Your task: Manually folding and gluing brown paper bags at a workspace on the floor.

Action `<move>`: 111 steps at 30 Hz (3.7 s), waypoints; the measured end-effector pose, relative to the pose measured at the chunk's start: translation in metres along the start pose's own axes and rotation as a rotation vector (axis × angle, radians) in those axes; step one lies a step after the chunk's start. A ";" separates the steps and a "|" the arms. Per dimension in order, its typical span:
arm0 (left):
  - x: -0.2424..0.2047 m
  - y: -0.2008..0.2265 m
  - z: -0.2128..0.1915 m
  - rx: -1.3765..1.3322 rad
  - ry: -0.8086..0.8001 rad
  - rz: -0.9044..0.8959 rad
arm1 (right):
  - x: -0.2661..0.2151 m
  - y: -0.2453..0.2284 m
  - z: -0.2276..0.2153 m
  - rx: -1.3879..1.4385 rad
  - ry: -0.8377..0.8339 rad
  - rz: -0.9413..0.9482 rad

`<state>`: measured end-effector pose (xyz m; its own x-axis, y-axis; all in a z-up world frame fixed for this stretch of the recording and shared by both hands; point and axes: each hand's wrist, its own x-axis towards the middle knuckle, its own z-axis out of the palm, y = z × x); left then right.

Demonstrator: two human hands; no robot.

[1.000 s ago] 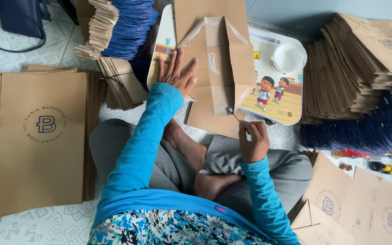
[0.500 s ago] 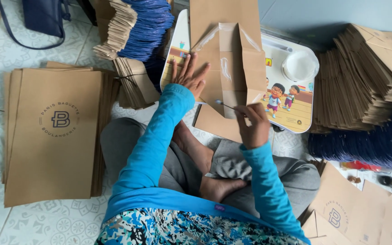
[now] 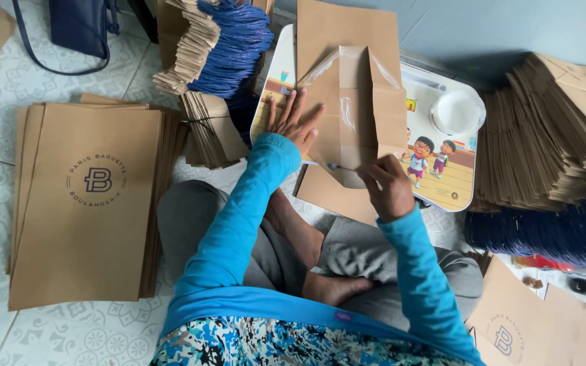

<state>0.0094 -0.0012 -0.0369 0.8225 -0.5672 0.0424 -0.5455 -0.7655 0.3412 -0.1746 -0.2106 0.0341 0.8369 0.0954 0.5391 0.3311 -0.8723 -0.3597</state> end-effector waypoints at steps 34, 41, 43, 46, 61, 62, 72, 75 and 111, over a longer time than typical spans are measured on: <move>0.002 -0.002 -0.002 0.005 -0.037 0.001 | 0.029 0.060 -0.071 0.035 -0.077 0.093; 0.012 -0.021 0.016 -0.101 0.303 0.161 | 0.045 0.222 -0.130 -0.396 0.058 0.174; 0.029 -0.033 0.018 -0.155 0.321 0.189 | 0.054 0.254 -0.111 -0.508 -0.014 0.149; 0.075 -0.047 0.009 -0.058 0.064 0.025 | 0.089 0.242 -0.057 -0.494 -0.018 0.126; 0.115 -0.010 -0.036 -0.035 -0.053 -0.185 | 0.132 0.224 0.046 0.003 -0.402 0.311; 0.111 -0.007 -0.041 -0.060 -0.073 -0.173 | 0.129 0.233 0.051 0.052 -0.394 0.301; 0.083 -0.003 -0.046 0.013 -0.044 0.054 | 0.110 0.217 0.020 0.208 -0.456 0.201; 0.068 0.001 -0.053 0.004 -0.025 0.092 | 0.110 0.204 0.009 0.263 -0.488 0.143; 0.037 -0.004 -0.048 -0.016 -0.071 0.094 | 0.113 0.052 0.076 -0.290 -0.129 -0.290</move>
<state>0.0496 -0.0044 0.0089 0.7539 -0.6570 0.0091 -0.6170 -0.7031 0.3536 -0.0297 -0.2084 0.0182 0.7810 0.3999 0.4797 0.4399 -0.8975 0.0320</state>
